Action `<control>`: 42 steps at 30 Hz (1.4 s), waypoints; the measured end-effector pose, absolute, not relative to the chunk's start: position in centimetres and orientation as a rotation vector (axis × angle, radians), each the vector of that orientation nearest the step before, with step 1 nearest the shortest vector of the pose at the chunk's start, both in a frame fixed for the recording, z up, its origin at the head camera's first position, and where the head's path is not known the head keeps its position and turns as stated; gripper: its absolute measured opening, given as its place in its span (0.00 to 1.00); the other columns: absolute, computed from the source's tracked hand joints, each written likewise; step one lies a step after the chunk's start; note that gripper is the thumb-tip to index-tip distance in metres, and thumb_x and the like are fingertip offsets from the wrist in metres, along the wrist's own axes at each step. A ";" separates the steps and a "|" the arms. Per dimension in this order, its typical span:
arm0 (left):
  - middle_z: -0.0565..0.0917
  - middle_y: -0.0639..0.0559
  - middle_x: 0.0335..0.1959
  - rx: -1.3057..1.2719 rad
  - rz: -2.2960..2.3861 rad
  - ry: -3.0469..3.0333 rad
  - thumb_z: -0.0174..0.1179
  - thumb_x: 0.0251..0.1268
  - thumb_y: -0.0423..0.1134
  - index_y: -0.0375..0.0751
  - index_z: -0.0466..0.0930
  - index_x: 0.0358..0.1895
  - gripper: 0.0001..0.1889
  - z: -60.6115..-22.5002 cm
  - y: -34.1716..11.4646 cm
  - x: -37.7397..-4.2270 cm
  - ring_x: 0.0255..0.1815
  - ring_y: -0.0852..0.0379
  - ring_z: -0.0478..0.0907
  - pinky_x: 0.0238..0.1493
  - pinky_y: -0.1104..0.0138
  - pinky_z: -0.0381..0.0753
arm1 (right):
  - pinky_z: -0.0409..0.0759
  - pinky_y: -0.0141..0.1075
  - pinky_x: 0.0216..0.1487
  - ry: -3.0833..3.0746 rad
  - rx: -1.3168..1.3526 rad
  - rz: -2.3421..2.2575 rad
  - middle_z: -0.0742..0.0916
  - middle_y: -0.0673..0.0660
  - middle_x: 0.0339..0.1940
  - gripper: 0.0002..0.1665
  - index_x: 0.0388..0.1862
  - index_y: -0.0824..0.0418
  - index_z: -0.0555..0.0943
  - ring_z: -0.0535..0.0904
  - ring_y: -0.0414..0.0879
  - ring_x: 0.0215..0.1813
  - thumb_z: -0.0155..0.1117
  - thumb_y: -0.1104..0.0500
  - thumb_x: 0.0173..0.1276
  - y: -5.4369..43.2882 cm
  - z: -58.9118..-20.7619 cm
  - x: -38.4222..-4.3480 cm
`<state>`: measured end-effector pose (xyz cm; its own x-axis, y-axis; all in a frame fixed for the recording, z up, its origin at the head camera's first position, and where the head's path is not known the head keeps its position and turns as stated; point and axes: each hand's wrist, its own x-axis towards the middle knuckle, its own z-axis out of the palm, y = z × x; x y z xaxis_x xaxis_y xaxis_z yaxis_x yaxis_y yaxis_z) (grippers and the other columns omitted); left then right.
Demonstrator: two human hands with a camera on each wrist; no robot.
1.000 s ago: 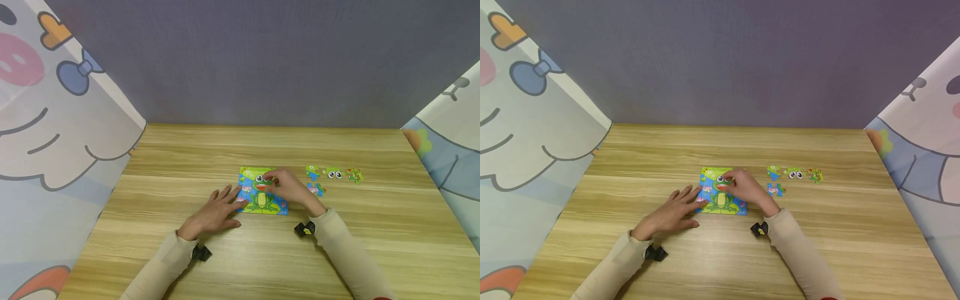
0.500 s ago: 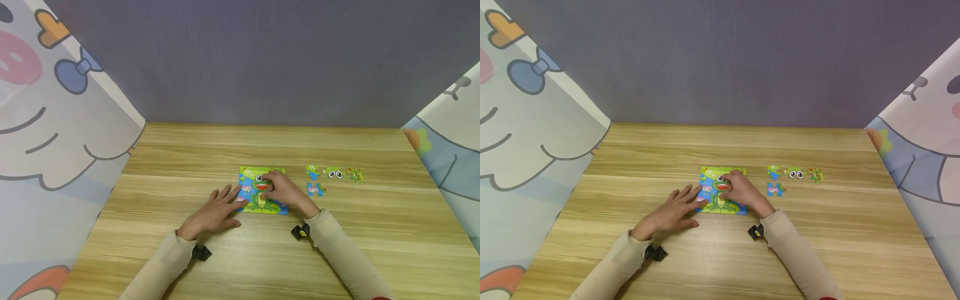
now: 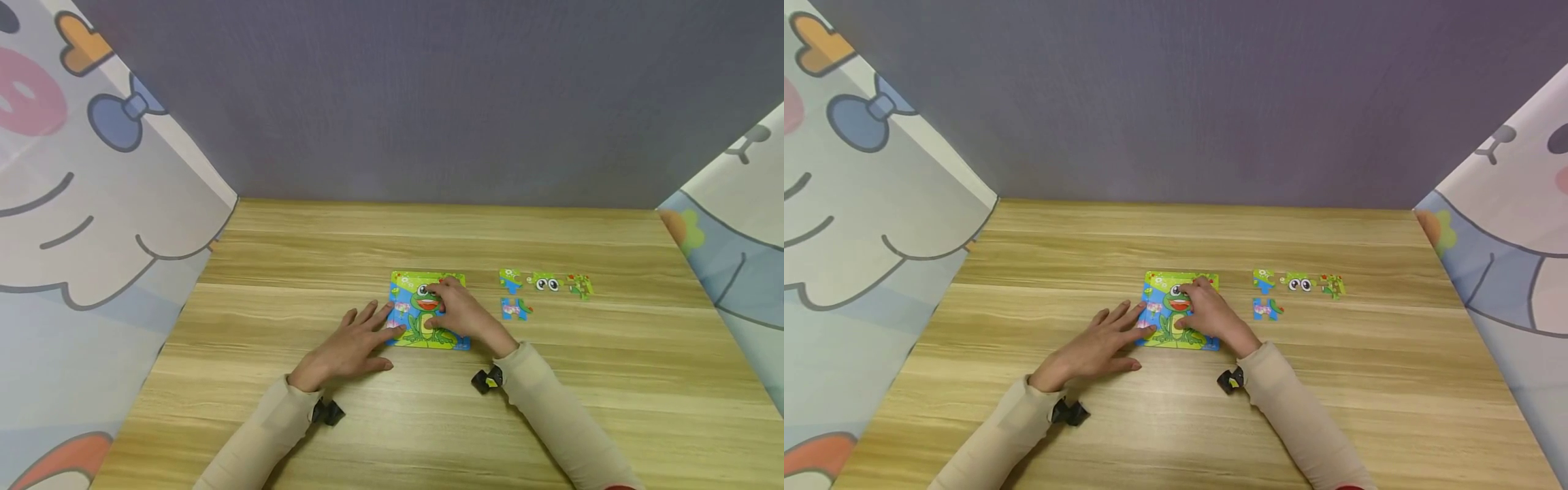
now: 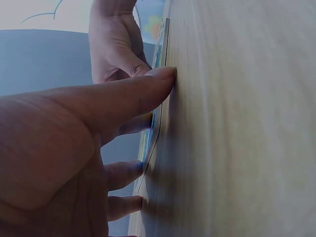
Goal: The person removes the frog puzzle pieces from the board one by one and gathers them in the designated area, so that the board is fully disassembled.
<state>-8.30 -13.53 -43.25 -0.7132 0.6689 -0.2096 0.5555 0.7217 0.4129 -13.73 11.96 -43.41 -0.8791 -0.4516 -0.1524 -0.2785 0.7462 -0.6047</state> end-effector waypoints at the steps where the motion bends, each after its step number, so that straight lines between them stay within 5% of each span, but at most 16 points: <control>1: 0.49 0.39 0.83 0.949 0.460 2.582 0.63 0.68 0.53 0.53 0.65 0.76 0.35 -43.2 -13.5 -8.3 0.82 0.29 0.47 0.72 0.29 0.53 | 0.78 0.53 0.58 2.656 -0.564 -0.849 0.77 0.68 0.62 0.41 0.68 0.68 0.73 0.76 0.57 0.56 0.78 0.56 0.59 11.9 -43.4 -13.7; 4: 0.49 0.39 0.83 0.945 0.456 2.584 0.63 0.68 0.53 0.54 0.65 0.76 0.35 -43.3 -13.5 -8.3 0.82 0.29 0.47 0.72 0.29 0.53 | 0.78 0.54 0.60 2.641 -0.543 -0.854 0.77 0.66 0.62 0.40 0.67 0.68 0.73 0.76 0.58 0.60 0.78 0.56 0.59 11.8 -43.3 -13.6; 13: 0.49 0.38 0.83 0.947 0.473 2.582 0.63 0.68 0.53 0.53 0.65 0.76 0.35 -43.4 -13.6 -8.2 0.82 0.29 0.47 0.72 0.29 0.53 | 0.77 0.48 0.52 2.616 -0.540 -0.940 0.78 0.62 0.53 0.38 0.62 0.65 0.69 0.75 0.52 0.50 0.78 0.58 0.58 11.8 -43.3 -13.6; 22: 0.50 0.37 0.83 0.960 0.466 2.588 0.62 0.68 0.53 0.53 0.65 0.76 0.34 -43.6 -13.6 -8.1 0.81 0.29 0.48 0.71 0.29 0.54 | 0.80 0.52 0.56 2.666 -0.532 -0.933 0.80 0.62 0.56 0.39 0.64 0.62 0.70 0.78 0.56 0.56 0.79 0.59 0.57 11.6 -43.2 -13.2; 34: 0.49 0.38 0.83 0.963 0.463 2.592 0.63 0.68 0.53 0.54 0.65 0.76 0.34 -43.6 -13.5 -8.2 0.82 0.29 0.48 0.72 0.29 0.54 | 0.77 0.32 0.33 2.533 -0.662 -1.158 0.82 0.59 0.42 0.25 0.64 0.62 0.74 0.76 0.41 0.30 0.65 0.66 0.69 12.8 -42.7 -13.2; 42: 0.50 0.38 0.83 0.960 0.462 2.598 0.63 0.68 0.53 0.54 0.65 0.76 0.34 -43.4 -13.6 -8.2 0.82 0.29 0.48 0.72 0.29 0.53 | 0.78 0.32 0.29 2.432 -0.605 -1.274 0.84 0.61 0.42 0.26 0.65 0.63 0.74 0.80 0.43 0.30 0.64 0.68 0.68 13.5 -42.9 -13.8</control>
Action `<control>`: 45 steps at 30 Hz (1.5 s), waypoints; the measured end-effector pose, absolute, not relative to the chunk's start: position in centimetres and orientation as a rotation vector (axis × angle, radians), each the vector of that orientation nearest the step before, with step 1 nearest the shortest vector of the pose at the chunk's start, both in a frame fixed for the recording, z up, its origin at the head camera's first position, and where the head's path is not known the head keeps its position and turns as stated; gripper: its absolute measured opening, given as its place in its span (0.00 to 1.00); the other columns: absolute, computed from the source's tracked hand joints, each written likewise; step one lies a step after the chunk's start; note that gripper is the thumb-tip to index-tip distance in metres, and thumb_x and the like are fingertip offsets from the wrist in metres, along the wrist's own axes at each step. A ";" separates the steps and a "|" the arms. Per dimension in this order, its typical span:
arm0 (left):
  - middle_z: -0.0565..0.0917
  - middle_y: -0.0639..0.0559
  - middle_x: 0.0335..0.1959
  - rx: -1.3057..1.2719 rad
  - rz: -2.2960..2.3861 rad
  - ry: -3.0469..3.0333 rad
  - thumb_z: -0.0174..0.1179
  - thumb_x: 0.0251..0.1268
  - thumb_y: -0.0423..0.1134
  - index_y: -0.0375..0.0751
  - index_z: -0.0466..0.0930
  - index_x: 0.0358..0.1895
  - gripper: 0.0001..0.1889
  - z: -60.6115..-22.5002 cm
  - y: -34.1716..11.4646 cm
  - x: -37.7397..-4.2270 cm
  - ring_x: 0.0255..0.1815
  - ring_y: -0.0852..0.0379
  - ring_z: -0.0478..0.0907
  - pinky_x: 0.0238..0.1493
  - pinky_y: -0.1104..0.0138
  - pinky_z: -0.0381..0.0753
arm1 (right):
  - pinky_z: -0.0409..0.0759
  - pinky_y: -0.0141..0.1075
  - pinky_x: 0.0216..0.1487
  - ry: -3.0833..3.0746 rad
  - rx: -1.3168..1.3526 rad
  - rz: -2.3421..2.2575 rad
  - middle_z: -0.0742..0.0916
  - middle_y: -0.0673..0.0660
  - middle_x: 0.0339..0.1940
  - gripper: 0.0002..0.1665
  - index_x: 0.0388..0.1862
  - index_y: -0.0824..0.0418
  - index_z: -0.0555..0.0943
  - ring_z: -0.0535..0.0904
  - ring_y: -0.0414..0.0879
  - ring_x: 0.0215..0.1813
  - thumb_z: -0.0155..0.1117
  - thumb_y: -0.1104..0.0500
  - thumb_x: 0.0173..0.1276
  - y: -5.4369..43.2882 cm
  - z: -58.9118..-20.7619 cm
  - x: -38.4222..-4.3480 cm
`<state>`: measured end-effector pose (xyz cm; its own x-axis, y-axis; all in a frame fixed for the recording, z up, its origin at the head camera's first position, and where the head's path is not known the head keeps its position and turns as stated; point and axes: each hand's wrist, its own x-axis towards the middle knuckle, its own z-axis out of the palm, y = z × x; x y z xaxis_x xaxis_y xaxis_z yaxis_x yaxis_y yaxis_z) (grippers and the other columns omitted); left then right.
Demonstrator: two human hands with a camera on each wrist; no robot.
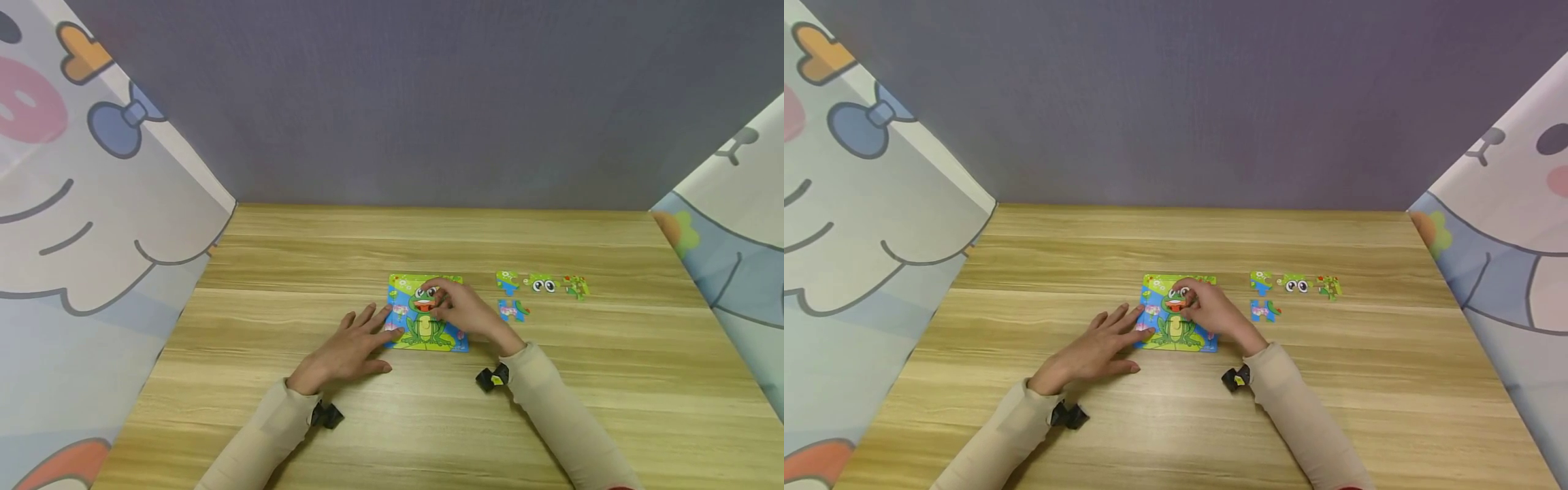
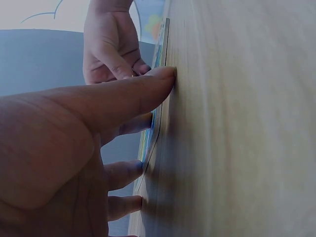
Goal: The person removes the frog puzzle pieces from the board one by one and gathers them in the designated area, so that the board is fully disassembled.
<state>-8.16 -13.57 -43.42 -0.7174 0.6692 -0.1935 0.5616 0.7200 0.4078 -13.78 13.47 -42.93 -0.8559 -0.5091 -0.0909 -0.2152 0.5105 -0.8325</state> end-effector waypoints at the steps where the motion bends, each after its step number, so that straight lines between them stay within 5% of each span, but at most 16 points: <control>1: 0.50 0.38 0.83 0.960 0.462 2.598 0.63 0.68 0.53 0.54 0.65 0.76 0.34 -43.4 -13.6 -8.2 0.82 0.29 0.48 0.72 0.29 0.53 | 0.80 0.33 0.31 2.410 -0.587 -1.295 0.84 0.61 0.42 0.26 0.66 0.63 0.75 0.81 0.43 0.31 0.65 0.68 0.69 13.5 -43.0 -13.8; 11: 0.49 0.39 0.83 0.966 0.468 2.591 0.63 0.68 0.53 0.53 0.65 0.76 0.35 -43.4 -13.5 -8.2 0.82 0.29 0.47 0.72 0.29 0.53 | 0.84 0.39 0.41 2.229 -0.495 -1.445 0.81 0.64 0.45 0.28 0.69 0.64 0.72 0.85 0.47 0.38 0.62 0.67 0.71 15.5 -42.9 -14.1; 31: 0.49 0.38 0.83 0.962 0.492 2.585 0.63 0.68 0.52 0.53 0.65 0.76 0.35 -43.4 -13.6 -8.1 0.82 0.28 0.47 0.72 0.29 0.52 | 0.87 0.38 0.43 2.295 -0.397 -1.496 0.79 0.66 0.48 0.30 0.69 0.69 0.71 0.85 0.36 0.42 0.63 0.67 0.70 24.1 -42.2 -12.5; 45: 0.49 0.38 0.83 0.960 0.491 2.588 0.63 0.68 0.52 0.53 0.65 0.76 0.34 -43.4 -13.6 -8.2 0.82 0.28 0.47 0.72 0.29 0.52 | 0.85 0.28 0.44 2.407 -0.379 -1.565 0.82 0.43 0.43 0.26 0.67 0.70 0.73 0.84 0.30 0.45 0.61 0.69 0.71 30.8 -42.6 -10.8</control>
<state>-8.17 -13.64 -43.36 -0.7155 0.6724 -0.1896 0.5564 0.7126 0.4275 -10.85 30.83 -42.57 -0.9363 -0.3456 -0.0627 -0.0828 0.3908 -0.9168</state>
